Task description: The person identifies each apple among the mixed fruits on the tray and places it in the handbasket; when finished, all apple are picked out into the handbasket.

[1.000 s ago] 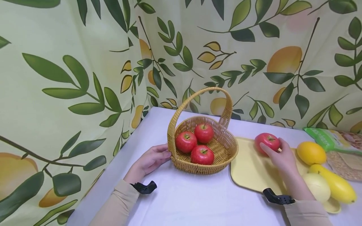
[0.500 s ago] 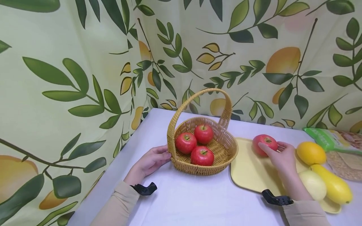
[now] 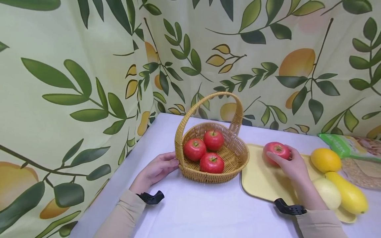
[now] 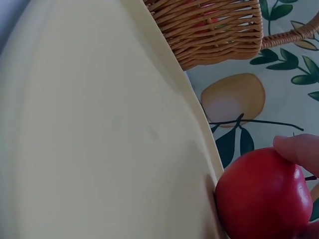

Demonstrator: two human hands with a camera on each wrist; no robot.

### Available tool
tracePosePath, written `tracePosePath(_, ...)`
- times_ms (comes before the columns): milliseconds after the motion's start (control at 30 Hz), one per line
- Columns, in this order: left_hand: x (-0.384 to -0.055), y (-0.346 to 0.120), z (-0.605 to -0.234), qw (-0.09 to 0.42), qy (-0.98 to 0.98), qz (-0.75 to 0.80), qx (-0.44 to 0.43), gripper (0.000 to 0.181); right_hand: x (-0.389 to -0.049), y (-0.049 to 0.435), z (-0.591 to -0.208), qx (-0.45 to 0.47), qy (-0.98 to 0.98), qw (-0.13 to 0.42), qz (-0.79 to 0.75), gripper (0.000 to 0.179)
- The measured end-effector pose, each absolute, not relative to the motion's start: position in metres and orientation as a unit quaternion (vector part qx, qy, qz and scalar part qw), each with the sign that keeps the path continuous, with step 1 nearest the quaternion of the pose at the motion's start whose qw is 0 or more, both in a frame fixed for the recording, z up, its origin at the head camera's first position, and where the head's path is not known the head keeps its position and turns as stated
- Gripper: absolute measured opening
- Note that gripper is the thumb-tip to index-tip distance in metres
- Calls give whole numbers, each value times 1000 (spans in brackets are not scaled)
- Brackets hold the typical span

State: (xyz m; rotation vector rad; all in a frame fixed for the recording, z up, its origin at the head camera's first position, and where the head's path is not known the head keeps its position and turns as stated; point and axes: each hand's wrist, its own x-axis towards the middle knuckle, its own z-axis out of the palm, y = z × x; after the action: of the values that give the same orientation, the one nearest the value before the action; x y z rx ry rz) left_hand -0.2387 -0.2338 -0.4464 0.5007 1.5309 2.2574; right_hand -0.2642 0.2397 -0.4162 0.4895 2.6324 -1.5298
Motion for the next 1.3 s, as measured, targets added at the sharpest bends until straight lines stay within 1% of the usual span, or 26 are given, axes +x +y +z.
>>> tracePosePath(233,-239,-234,-446,185,544,799,178,41,-264,241,-415,148,852,37,-500,114)
tracePosePath(367,-240,-235,-447,184,542,800,178,39,-263,242,-412,141,855,49,-496,116)
tracePosePath(533,-240,-236,-448,185,546,799,173,37,-261,242,-409,107,867,59,-483,116)
tracePosePath(800,-240,-234,-448,186,545,799,171,38,-257,242,-406,61,877,72,-472,115)
tracePosePath(1000,-240,-235,-448,186,546,799,168,38,-256,241,-403,64,883,77,-459,116)
tracePosePath(1200,-239,-234,-447,186,545,799,172,39,-255,242,-402,92,877,106,-459,121)
tracePosePath(1300,-239,-233,-446,186,543,800,175,40,-256,243,-402,94,873,113,-465,121)
